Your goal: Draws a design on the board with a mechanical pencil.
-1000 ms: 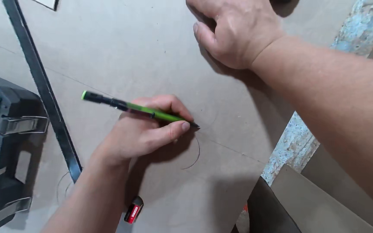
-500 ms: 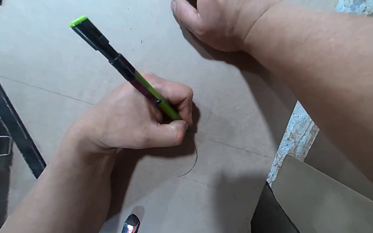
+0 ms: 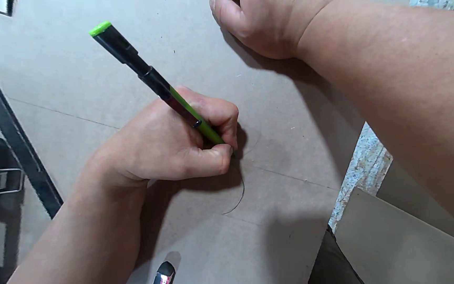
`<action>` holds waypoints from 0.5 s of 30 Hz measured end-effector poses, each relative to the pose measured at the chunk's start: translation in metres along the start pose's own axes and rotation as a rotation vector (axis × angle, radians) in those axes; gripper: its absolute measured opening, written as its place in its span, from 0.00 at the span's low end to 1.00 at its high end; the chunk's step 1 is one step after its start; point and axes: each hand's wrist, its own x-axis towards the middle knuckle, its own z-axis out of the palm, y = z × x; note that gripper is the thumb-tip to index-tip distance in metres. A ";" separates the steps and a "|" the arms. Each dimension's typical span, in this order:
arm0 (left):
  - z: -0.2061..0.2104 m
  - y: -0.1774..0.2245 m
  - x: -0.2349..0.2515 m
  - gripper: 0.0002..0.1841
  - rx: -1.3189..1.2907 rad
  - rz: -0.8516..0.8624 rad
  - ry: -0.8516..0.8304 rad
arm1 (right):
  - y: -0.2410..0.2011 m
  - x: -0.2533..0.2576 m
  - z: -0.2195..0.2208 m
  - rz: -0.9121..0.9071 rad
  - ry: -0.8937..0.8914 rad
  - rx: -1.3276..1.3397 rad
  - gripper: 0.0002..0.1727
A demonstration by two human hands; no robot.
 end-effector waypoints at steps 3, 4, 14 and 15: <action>0.000 0.002 0.000 0.02 0.008 -0.023 0.000 | 0.003 -0.001 0.001 -0.017 0.018 -0.005 0.26; 0.000 0.002 0.001 0.02 0.014 -0.024 0.002 | 0.003 -0.001 0.000 -0.028 0.029 -0.016 0.26; 0.001 0.002 0.001 0.03 0.021 -0.015 0.029 | 0.013 -0.009 0.007 0.079 0.083 -0.148 0.31; 0.001 0.002 0.001 0.03 0.013 -0.015 0.033 | 0.012 -0.009 0.007 0.093 0.092 -0.163 0.31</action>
